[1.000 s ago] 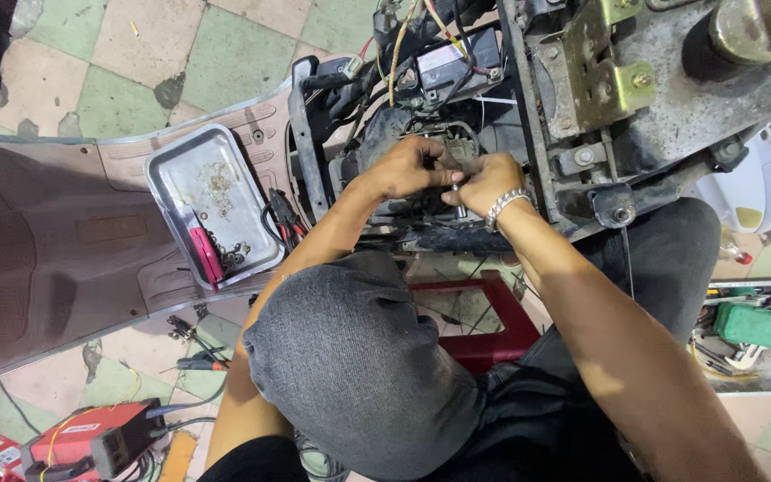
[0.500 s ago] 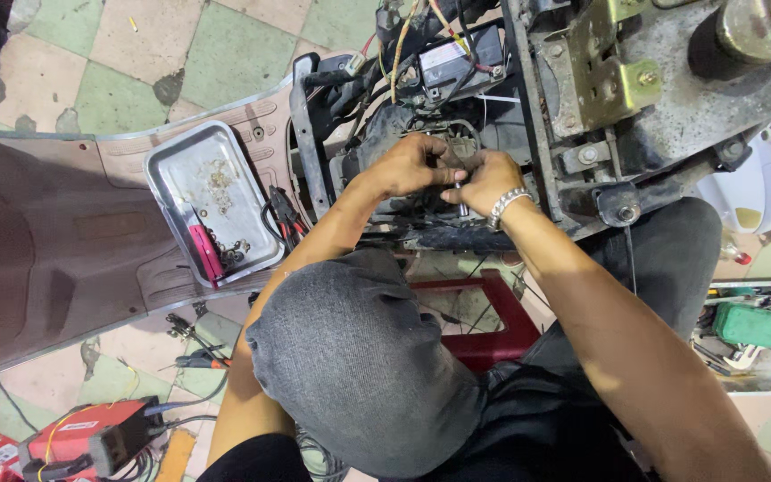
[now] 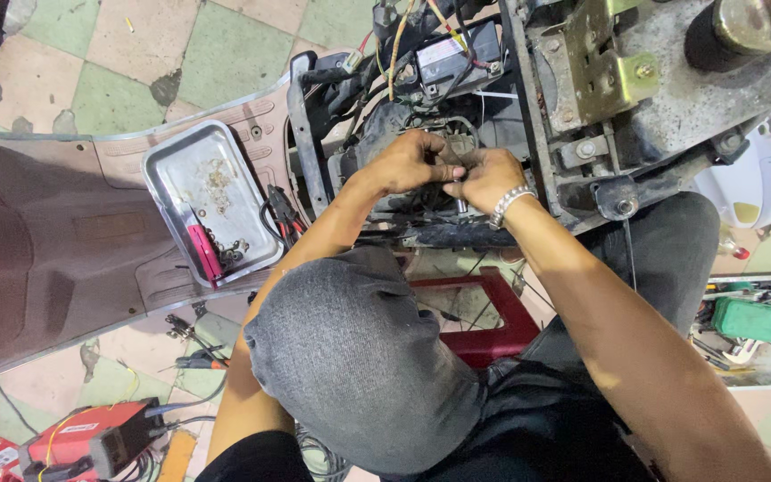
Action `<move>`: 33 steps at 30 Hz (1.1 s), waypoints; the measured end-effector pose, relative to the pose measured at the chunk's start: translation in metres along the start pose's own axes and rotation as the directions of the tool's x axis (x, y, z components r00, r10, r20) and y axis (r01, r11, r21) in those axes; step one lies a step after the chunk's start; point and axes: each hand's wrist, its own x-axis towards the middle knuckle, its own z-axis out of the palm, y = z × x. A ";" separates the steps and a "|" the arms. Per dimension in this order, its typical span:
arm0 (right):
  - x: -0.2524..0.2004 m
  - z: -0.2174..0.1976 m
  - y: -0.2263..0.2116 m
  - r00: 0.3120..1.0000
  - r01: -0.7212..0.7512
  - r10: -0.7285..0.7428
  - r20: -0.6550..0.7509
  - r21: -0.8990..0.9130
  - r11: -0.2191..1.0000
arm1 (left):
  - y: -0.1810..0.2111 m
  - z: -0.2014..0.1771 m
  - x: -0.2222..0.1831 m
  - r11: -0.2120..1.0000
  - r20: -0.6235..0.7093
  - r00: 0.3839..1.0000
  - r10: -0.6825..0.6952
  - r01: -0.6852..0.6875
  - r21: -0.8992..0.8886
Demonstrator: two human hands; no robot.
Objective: The person repairs internal components of a scooter by using a welding tool to fuse parts, cutting wires with pliers, and tightening a bolt with a socket wrench.
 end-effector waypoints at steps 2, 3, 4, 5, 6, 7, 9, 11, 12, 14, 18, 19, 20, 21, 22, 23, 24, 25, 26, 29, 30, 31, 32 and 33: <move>0.004 0.000 0.005 0.998 -0.053 0.050 0.041 0.073 0.996 | -0.004 0.001 0.003 0.996 0.014 0.999 0.037 -0.036 -0.077; 0.005 0.002 0.008 0.991 -0.109 0.097 0.088 0.146 0.983 | -0.007 0.001 0.003 0.986 0.026 0.997 0.073 -0.068 -0.152; 0.006 0.003 0.009 0.991 -0.111 0.099 0.088 0.147 0.983 | -0.008 0.002 0.003 0.986 0.028 0.997 0.071 -0.066 -0.153; 0.006 0.005 0.009 0.997 -0.062 0.059 0.051 0.058 0.996 | -0.009 0.002 0.003 0.989 0.011 0.997 0.075 -0.073 -0.130; 0.006 0.007 0.009 1.000 -0.016 0.016 0.018 -0.033 0.999 | -0.009 0.002 0.002 0.991 -0.005 0.997 0.079 -0.079 -0.107; 0.006 0.008 0.007 1.000 -0.015 0.015 0.018 -0.034 0.999 | -0.008 0.002 0.003 0.991 -0.006 0.997 0.081 -0.081 -0.108; 0.004 0.011 0.003 0.998 -0.014 0.004 -0.069 -0.146 0.989 | -0.005 0.002 0.003 0.996 -0.020 0.996 0.084 -0.084 0.006; 0.002 0.008 0.002 0.998 0.031 -0.039 -0.052 -0.146 0.989 | -0.003 0.001 0.003 0.998 -0.024 0.998 0.051 -0.050 0.034; 0.002 0.006 0.004 0.996 0.076 -0.081 -0.034 -0.145 0.987 | -0.003 0.002 0.003 0.998 -0.028 0.999 0.016 -0.015 0.061; 0.002 0.003 0.008 0.999 0.007 -0.004 0.038 -0.075 0.997 | -0.004 0.001 0.002 0.999 -0.021 0.999 0.027 -0.027 0.031; 0.005 0.007 0.010 1.000 -0.025 0.025 0.006 0.017 1.000 | -0.006 0.001 0.002 0.998 -0.023 0.998 0.057 -0.057 0.003; 0.004 0.008 0.009 1.000 -0.026 0.026 0.005 0.016 1.000 | -0.006 0.002 0.003 0.998 -0.023 0.998 0.059 -0.059 0.002; 0.002 0.009 0.006 0.999 -0.049 0.047 -0.025 -0.101 0.994 | -0.006 0.003 0.003 0.997 -0.017 0.997 0.069 -0.069 -0.024; 0.000 0.009 0.002 0.997 -0.072 0.061 -0.057 -0.215 0.974 | -0.005 0.002 0.003 0.996 -0.013 0.997 0.079 -0.079 -0.047; 0.000 0.008 -0.001 0.997 -0.070 0.059 -0.058 -0.216 0.974 | -0.004 0.002 0.003 0.996 -0.015 0.997 0.081 -0.081 -0.046; -0.001 0.008 -0.005 0.997 -0.040 0.025 -0.070 -0.232 0.972 | -0.003 0.002 0.002 0.995 -0.018 0.995 0.093 -0.094 -0.046; -0.001 0.009 -0.006 0.997 -0.011 -0.010 -0.082 -0.248 0.969 | -0.001 0.001 0.001 0.993 -0.022 0.994 0.106 -0.107 -0.045; -0.003 0.007 -0.005 0.997 -0.013 -0.008 -0.083 -0.248 0.969 | 0.001 0.001 0.000 0.993 -0.020 0.994 0.106 -0.107 -0.046; -0.003 0.005 -0.002 0.999 0.020 -0.029 -0.038 -0.212 0.977 | 0.002 0.000 -0.001 0.998 -0.016 0.998 0.065 -0.065 -0.010; 0.006 -0.003 0.010 0.998 0.030 -0.024 0.052 -0.133 0.991 | 0.005 -0.001 -0.002 0.999 -0.022 0.998 0.052 -0.051 0.015; 0.008 -0.003 0.014 0.995 0.005 0.004 0.101 -0.090 0.996 | 0.006 -0.001 -0.003 0.997 -0.030 0.997 0.076 -0.076 0.003; 0.010 -0.002 0.017 0.995 0.003 0.006 0.099 -0.090 0.996 | 0.006 0.000 -0.003 0.997 -0.028 0.997 0.078 -0.078 0.003; 0.011 -0.001 0.018 0.998 0.004 0.002 0.062 -0.103 0.995 | 0.006 0.000 -0.002 0.996 -0.032 0.995 0.092 -0.092 -0.003; 0.012 0.001 0.018 1.000 0.004 -0.001 0.026 -0.115 0.993 | 0.006 0.001 -0.003 0.994 -0.036 0.994 0.105 -0.106 -0.008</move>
